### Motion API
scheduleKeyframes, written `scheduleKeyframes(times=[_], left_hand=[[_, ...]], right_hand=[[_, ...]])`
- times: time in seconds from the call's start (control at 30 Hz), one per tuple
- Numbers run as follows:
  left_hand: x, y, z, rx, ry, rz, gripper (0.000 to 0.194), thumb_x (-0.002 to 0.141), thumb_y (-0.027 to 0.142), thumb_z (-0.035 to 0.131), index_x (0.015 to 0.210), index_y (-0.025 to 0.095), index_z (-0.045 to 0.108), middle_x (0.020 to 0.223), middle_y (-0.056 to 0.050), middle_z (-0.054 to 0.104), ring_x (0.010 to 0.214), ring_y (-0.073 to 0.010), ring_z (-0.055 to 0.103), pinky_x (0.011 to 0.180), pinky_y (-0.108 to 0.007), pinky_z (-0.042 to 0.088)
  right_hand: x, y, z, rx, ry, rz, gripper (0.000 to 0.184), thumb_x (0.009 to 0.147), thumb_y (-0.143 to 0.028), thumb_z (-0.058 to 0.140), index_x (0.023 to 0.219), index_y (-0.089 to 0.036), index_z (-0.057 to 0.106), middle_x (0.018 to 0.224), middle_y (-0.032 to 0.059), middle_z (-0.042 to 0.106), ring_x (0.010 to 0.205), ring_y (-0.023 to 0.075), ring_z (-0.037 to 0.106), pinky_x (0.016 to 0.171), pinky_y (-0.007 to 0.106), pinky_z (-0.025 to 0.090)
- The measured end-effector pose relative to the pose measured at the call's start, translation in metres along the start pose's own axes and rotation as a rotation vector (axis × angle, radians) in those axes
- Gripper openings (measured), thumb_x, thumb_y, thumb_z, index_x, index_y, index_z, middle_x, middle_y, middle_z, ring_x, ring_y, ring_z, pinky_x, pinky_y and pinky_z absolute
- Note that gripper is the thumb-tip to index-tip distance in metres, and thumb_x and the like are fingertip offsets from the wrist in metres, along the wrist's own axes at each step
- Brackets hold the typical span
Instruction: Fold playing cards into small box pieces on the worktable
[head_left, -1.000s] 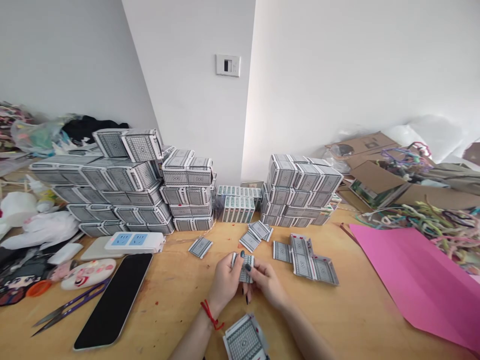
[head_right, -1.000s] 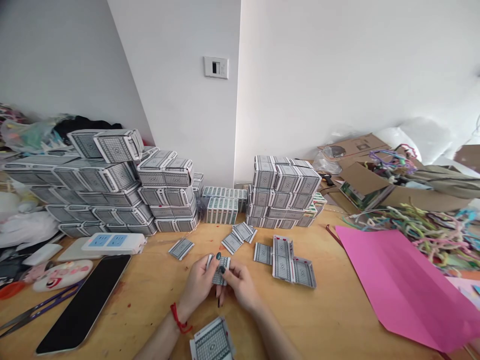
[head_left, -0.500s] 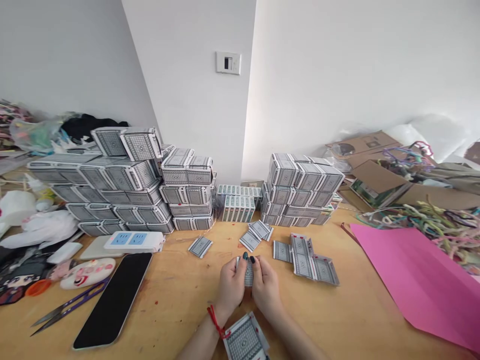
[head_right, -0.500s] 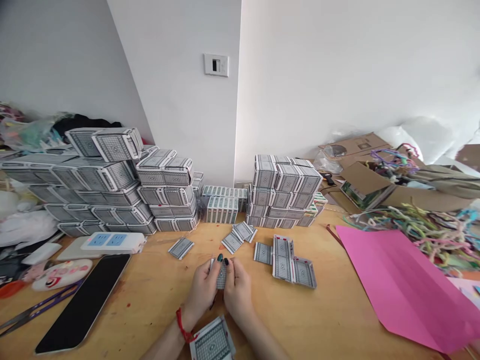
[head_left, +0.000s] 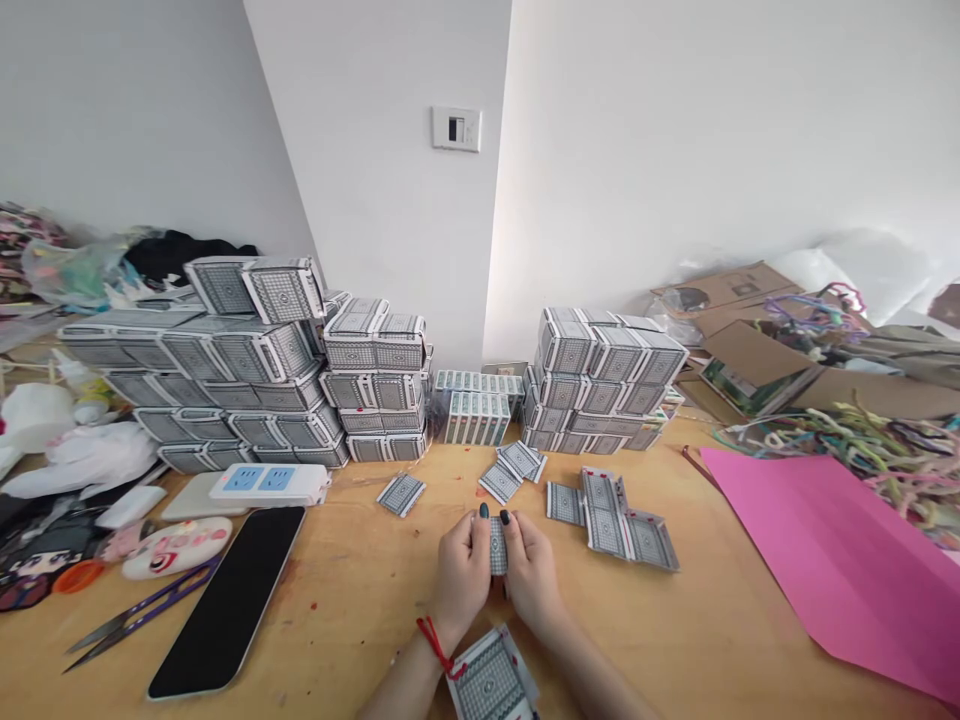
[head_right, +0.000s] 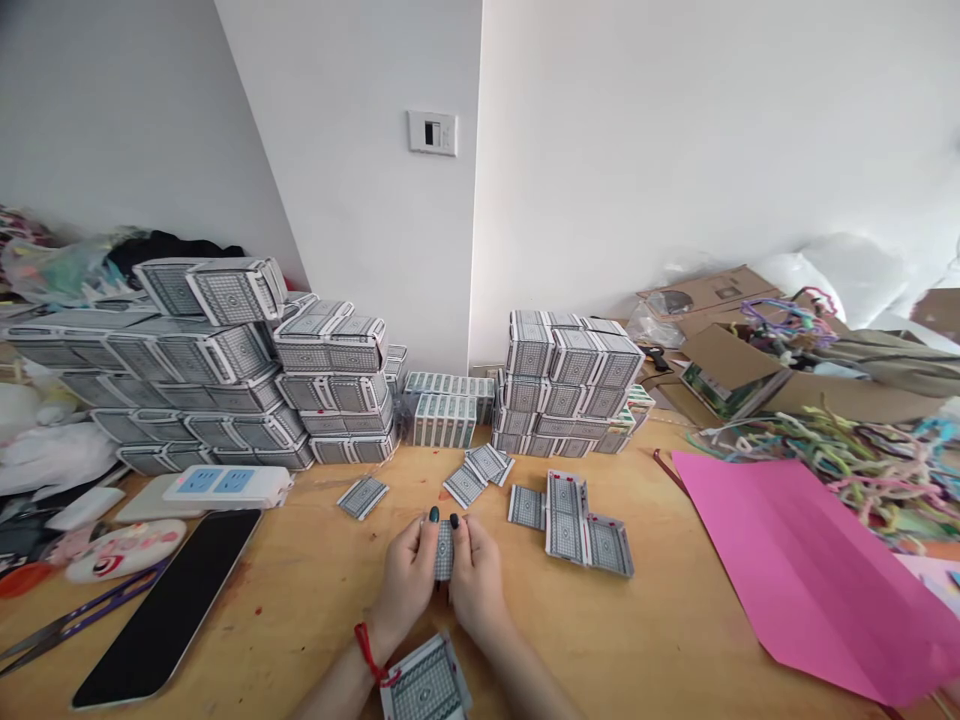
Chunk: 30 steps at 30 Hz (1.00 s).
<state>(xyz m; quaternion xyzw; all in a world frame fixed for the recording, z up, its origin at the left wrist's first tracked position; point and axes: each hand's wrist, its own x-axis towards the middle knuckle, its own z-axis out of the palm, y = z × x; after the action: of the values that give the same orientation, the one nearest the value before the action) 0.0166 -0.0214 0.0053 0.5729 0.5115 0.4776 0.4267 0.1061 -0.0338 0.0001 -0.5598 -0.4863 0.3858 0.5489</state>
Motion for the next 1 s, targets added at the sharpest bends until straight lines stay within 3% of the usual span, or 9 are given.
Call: scheduleKeyframes(times=[0.2,0.33,0.5,0.67,0.83,1.0], left_hand=[[0.000,0.001,-0.003,0.174,0.029,0.118,0.032,0.080,0.034,0.037,0.052,0.020,0.041,0.045,0.004,0.042,0.044,-0.0096,0.039,0.044,-0.021,0.028],[0.000,0.002,-0.004,0.236,0.048,0.155,0.036,0.080,0.033,0.037,0.047,0.021,0.037,0.041,0.004,0.039,0.040,-0.0095,0.037,0.042,-0.022,0.025],[0.000,-0.001,0.001,0.083,0.061,0.035,0.041,0.082,0.042,0.032,0.048,0.020,0.039,0.044,0.002,0.045,0.042,-0.0107,0.043,0.041,-0.021,0.029],[0.004,-0.002,-0.001,-0.136,-0.064,-0.118,0.045,0.083,0.049,0.024,0.053,0.019,0.041,0.040,0.005,0.041,0.036,-0.0094,0.039,0.037,-0.020,0.030],[0.006,0.002,-0.009,0.037,-0.131,0.016,0.027,0.074,0.040,0.048,0.058,0.019,0.042,0.050,0.006,0.042,0.047,-0.0092,0.042,0.045,-0.019,0.032],[0.002,0.007,-0.003,0.143,-0.094,0.070,0.018,0.076,0.032,0.045,0.063,0.020,0.043,0.057,0.004,0.049,0.051,-0.0114,0.045,0.049,-0.020,0.033]], right_hand=[[0.000,-0.002,0.006,0.268,-0.093,0.168,0.039,0.076,-0.054,0.042,0.059,-0.019,0.040,0.047,-0.0068,0.034,0.040,0.0071,0.028,0.037,0.020,0.024],[0.000,-0.005,0.007,0.328,-0.105,0.188,0.039,0.073,-0.053,0.047,0.055,-0.018,0.040,0.046,-0.0076,0.032,0.039,0.0058,0.026,0.036,0.019,0.024],[0.001,-0.003,0.006,0.388,-0.149,0.244,0.038,0.076,-0.055,0.042,0.060,-0.021,0.039,0.036,-0.0098,0.032,0.028,0.0064,0.028,0.029,0.019,0.024],[0.009,0.000,-0.005,0.261,-0.147,0.154,0.037,0.076,-0.056,0.040,0.064,-0.021,0.041,0.035,-0.0099,0.035,0.027,0.0065,0.030,0.028,0.018,0.022],[0.012,0.009,-0.009,0.108,-0.074,0.081,0.033,0.079,-0.052,0.036,0.070,-0.021,0.041,0.041,-0.0086,0.039,0.032,0.0082,0.035,0.032,0.019,0.026],[0.009,0.011,-0.009,-0.147,0.074,-0.071,0.031,0.080,-0.048,0.038,0.069,-0.021,0.048,0.055,-0.0006,0.053,0.048,0.0137,0.048,0.045,0.023,0.035]])
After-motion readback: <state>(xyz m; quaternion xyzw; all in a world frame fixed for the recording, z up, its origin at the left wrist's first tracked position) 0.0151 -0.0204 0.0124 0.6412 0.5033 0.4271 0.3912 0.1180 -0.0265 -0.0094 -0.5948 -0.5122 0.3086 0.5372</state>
